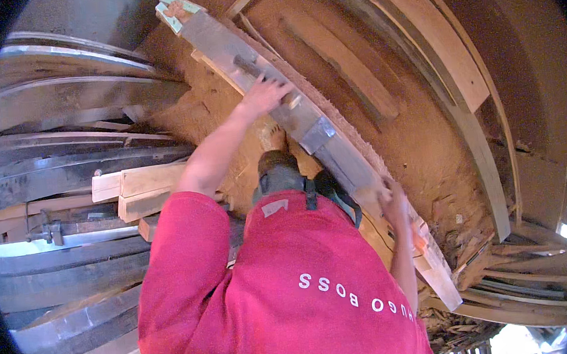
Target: The person smooths a curved piece of wood by using a hand hatchet to chip away excess material and using pliers to remove small protruding metal fasteners.
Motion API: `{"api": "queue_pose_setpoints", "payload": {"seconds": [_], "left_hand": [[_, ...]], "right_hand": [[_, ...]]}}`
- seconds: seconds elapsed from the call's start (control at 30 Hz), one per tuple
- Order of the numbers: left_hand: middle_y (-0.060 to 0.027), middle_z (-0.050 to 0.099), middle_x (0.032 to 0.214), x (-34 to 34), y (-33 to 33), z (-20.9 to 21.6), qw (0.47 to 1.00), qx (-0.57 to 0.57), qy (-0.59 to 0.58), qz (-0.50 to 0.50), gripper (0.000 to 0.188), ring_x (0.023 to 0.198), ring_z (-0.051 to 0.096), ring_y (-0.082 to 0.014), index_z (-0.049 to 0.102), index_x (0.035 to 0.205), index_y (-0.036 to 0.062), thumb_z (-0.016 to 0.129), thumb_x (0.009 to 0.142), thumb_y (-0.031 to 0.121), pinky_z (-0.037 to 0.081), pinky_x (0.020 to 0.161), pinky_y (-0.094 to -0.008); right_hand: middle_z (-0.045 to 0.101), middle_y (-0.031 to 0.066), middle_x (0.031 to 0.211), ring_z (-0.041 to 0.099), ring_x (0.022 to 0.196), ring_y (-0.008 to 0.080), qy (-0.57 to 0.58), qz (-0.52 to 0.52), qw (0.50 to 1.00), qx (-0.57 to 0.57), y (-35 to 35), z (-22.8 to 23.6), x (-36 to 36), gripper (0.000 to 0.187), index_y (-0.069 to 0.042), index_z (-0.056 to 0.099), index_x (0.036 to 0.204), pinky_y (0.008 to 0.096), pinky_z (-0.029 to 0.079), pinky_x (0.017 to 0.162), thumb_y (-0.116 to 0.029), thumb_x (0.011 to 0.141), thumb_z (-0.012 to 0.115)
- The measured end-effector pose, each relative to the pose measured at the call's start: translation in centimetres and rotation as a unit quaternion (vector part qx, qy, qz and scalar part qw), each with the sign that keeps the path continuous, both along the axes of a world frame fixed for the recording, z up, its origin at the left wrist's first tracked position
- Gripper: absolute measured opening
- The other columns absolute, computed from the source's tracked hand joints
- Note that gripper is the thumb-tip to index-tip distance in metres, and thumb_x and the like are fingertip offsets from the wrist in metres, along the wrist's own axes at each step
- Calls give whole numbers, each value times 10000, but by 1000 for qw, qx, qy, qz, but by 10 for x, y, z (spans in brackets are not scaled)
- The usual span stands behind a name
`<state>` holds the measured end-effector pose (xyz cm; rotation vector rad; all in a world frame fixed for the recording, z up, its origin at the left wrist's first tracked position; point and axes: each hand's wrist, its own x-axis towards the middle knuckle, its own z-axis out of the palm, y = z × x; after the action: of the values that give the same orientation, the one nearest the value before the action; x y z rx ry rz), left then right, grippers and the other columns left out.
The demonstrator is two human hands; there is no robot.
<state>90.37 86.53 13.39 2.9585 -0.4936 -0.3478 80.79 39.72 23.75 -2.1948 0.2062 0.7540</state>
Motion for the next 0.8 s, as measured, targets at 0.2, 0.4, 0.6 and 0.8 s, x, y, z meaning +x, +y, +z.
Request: {"api": "queue_pose_setpoints", "payload": {"seconds": [0.2,0.4,0.6,0.8], "left_hand": [[-150,661,1092,49,68,94,828,-409,-232,305,500,986,658,-291,521,1245,44,743,872,292,535,859,-409],[-15,620,744,39,115,87,365,-747,-265,487,186,481,510,-94,563,984,91,701,861,117,420,417,-270],[6,569,637,36,108,61,388,-699,-221,558,162,462,494,-91,556,835,96,718,843,96,397,407,-268],[19,585,662,33,108,15,395,-699,-248,543,184,507,523,-95,588,860,73,763,819,107,434,467,-280]], "right_hand": [[597,231,1259,571,1173,420,-107,342,924,-133,138,-79,16,640,-35,527,1341,469,467,1001,-374,839,735],[597,231,1247,591,1121,450,-1,336,926,-175,178,-86,56,646,-35,550,1269,496,504,918,-391,777,770],[673,235,1044,629,1053,426,45,374,922,-90,170,-82,82,666,4,544,1227,469,502,906,-376,723,757],[644,122,706,665,580,226,32,254,965,-59,234,11,108,430,1,555,1136,358,538,563,-205,805,737]]}}
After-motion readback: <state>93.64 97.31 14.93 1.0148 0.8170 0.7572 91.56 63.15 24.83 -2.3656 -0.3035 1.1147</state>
